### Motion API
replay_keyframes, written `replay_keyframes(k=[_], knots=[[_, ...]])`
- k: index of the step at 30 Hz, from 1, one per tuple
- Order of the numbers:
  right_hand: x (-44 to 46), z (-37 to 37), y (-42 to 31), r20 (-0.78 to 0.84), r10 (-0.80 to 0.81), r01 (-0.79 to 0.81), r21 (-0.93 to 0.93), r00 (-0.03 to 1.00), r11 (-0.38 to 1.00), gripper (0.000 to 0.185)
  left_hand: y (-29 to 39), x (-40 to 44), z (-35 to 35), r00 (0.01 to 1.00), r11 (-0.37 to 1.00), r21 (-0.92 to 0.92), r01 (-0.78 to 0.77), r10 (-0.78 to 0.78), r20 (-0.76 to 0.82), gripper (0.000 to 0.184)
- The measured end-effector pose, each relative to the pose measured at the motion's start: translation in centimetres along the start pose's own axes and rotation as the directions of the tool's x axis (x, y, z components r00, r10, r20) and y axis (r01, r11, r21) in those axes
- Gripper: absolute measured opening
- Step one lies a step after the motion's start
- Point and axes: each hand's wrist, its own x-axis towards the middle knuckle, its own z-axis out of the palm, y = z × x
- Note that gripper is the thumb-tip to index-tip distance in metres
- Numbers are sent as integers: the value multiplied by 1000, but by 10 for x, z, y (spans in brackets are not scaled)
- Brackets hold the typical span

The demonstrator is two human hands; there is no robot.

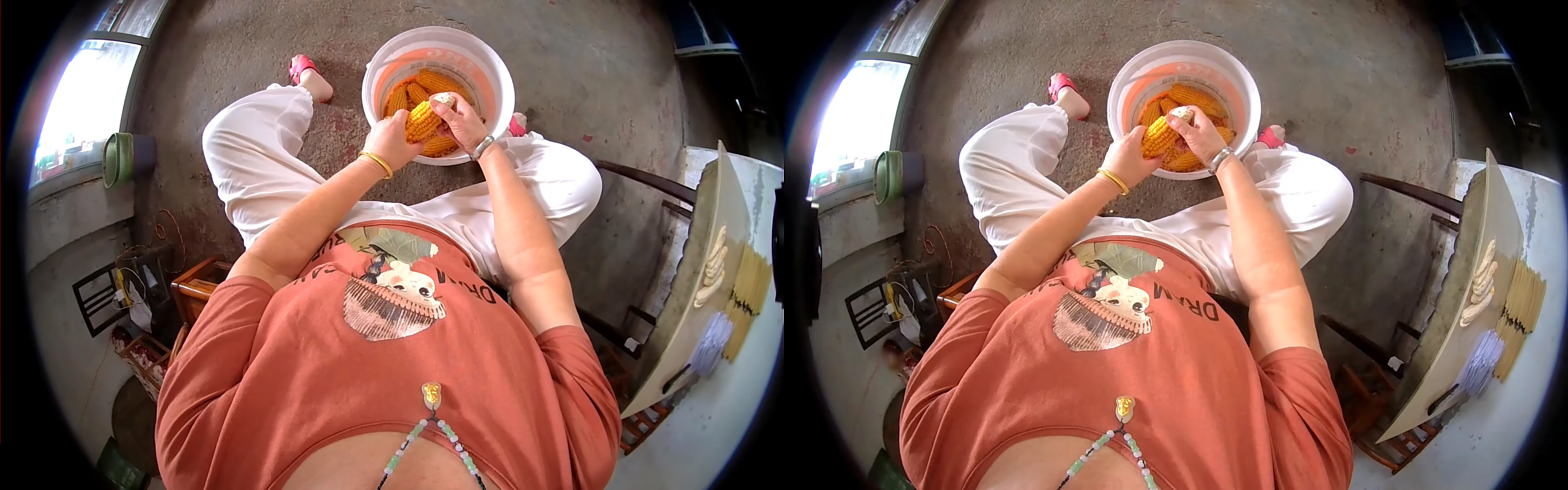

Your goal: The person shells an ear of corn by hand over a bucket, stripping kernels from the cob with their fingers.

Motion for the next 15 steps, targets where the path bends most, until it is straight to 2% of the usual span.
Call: replay_keyframes(k=[3,6,10,15], knots=[[2,-3,5,30,1,-1,16,1000,1000,51,-6,1,2,1000,1000,-13,-22,22,7,48],[6,-6,11,74,-16,10,84,997,996,49,-6,2,-1,999,998,-65,21,-19,28,48],[4,-3,9,36,-54,50,123,998,991,47,-1,2,-7,1000,999,29,29,-29,11,46],[1,3,-1,-55,74,-71,56,996,996,43,6,1,-6,1000,981,193,10,-16,26,47]])
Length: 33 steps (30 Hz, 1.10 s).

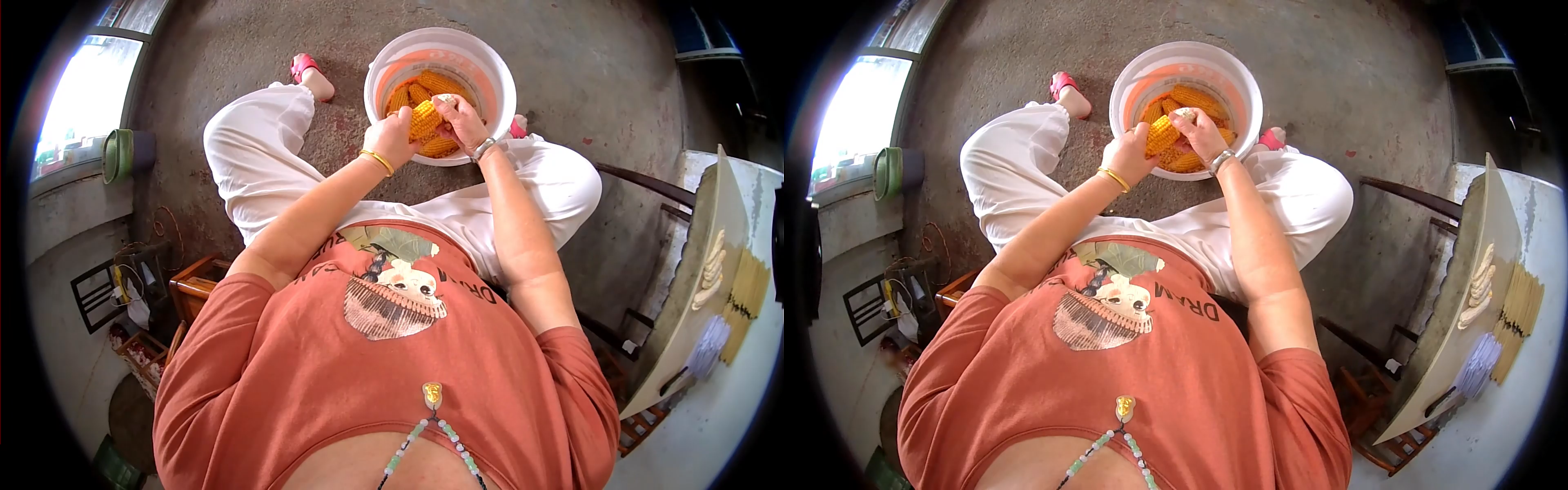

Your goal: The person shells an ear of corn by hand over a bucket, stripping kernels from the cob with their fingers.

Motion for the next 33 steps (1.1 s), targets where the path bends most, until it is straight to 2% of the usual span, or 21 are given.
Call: replay_keyframes(k=[3,6,9,16,19,21,24,27,30,33], knots=[[0,0,1,-24,24,-24,17,999,1000,40,0,-2,4,994,996,44,-81,84,-65,45],[-1,-2,0,31,31,-34,91,999,995,38,-2,-1,7,995,996,43,-72,74,-59,46],[-2,-2,-1,62,29,-37,140,998,990,36,1,0,3,1000,1000,17,15,-15,17,46],[1,-7,2,123,-5,-15,159,992,987,34,-4,0,5,1000,999,-41,-22,22,-19,46],[3,-8,9,140,-79,52,184,987,982,35,-6,1,3,1000,998,-70,0,0,3,47],[2,-7,7,130,-73,47,191,989,980,34,-7,1,4,1000,999,-45,11,-11,7,48],[-3,-2,-5,87,-30,15,170,996,985,34,-8,-1,4,991,995,7,-98,99,-88,50],[-3,0,-8,-8,2,-2,91,1000,996,36,-1,-2,2,987,985,116,-127,137,-83,52],[-2,-1,-5,-56,-1,3,34,998,999,40,9,-4,-2,987,978,145,-148,155,-38,53],[-3,-1,-3,-37,-9,10,40,999,999,41,5,-6,1,983,984,90,-152,160,-93,56]])
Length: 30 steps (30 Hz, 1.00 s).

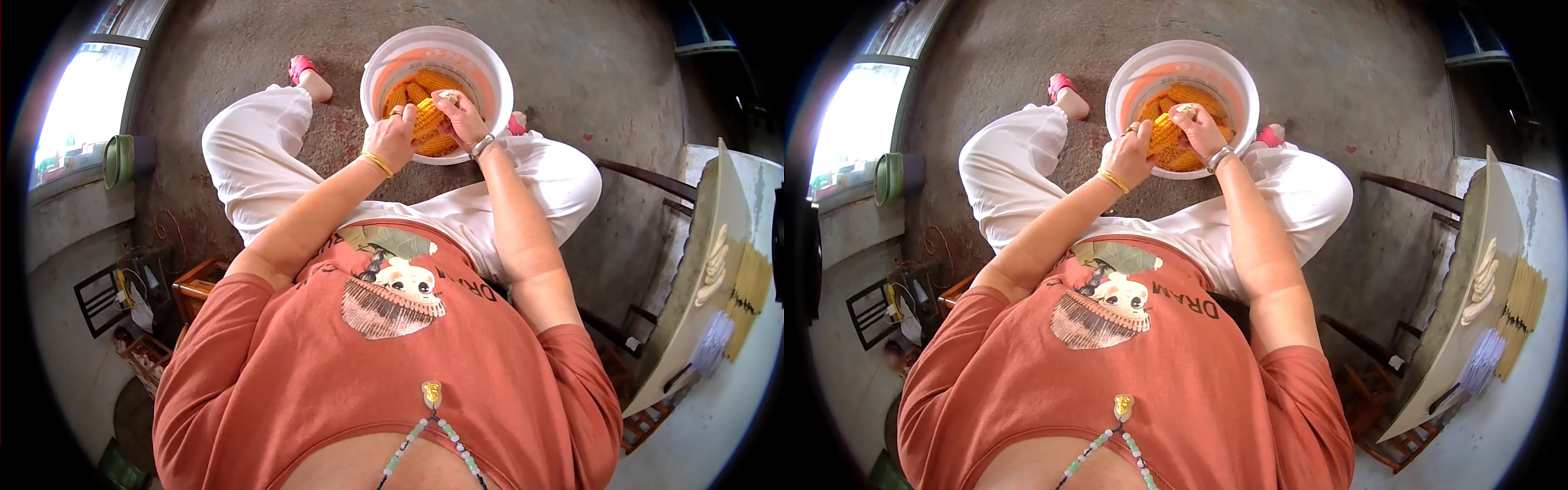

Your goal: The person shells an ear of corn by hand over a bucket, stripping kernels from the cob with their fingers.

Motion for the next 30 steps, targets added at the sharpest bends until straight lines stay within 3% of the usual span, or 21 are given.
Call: replay_keyframes(k=[7,13,15,21,25,30], knots=[[5,-4,5,77,-23,20,33,997,999,37,-7,0,8,999,995,-91,37,-37,8,56],[1,-1,2,46,-19,15,95,999,995,28,-9,1,8,998,993,-111,47,-43,44,53],[1,-3,5,78,-28,20,106,997,994,33,-8,2,5,992,988,-118,99,-88,94,51],[0,-1,2,108,-19,2,154,994,988,38,-10,1,0,998,990,-130,55,-51,37,52],[2,-4,1,171,-9,-32,237,985,971,37,-12,3,4,983,946,-268,185,-174,63,50],[-3,0,-6,132,10,-24,104,991,994,39,-22,3,17,980,850,-487,200,-180,88,48]])
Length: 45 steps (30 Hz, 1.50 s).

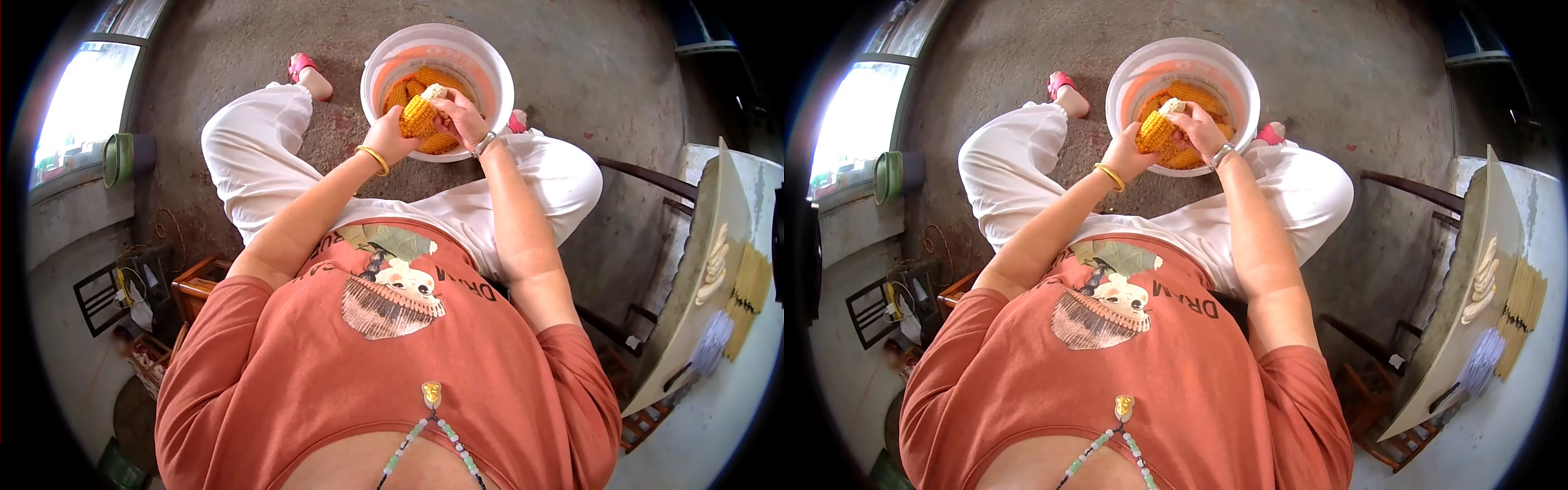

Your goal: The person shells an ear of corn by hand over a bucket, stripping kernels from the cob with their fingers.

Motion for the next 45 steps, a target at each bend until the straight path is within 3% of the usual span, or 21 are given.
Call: replay_keyframes(k=[7,16,22,31,34,37,40,43,45], knots=[[9,-1,15,-70,-50,34,-217,996,976,48,3,0,1,996,999,0,45,-45,72,48],[15,-11,24,-22,-27,23,-145,999,989,44,1,0,1,994,998,39,57,-60,92,47],[10,-2,24,-141,-161,107,-329,977,938,50,3,0,4,995,996,82,43,-50,88,47],[9,-1,23,-206,-130,52,-347,970,937,53,17,-7,5,996,947,320,13,-41,83,53],[10,1,26,-246,-179,100,-301,953,948,53,24,-7,4,994,932,364,2,-42,102,56],[9,3,21,-290,-120,57,-216,949,975,53,29,-6,4,993,928,372,4,-46,105,57],[9,0,15,-226,-18,-8,-114,974,993,53,28,-6,3,993,930,367,11,-53,104,57],[9,-2,20,-145,-88,49,-250,986,967,55,24,-6,1,994,933,359,11,-50,98,56],[10,-3,20,-128,-64,33,-234,990,972,57,19,-6,3,996,938,345,-3,-30,90,55]])
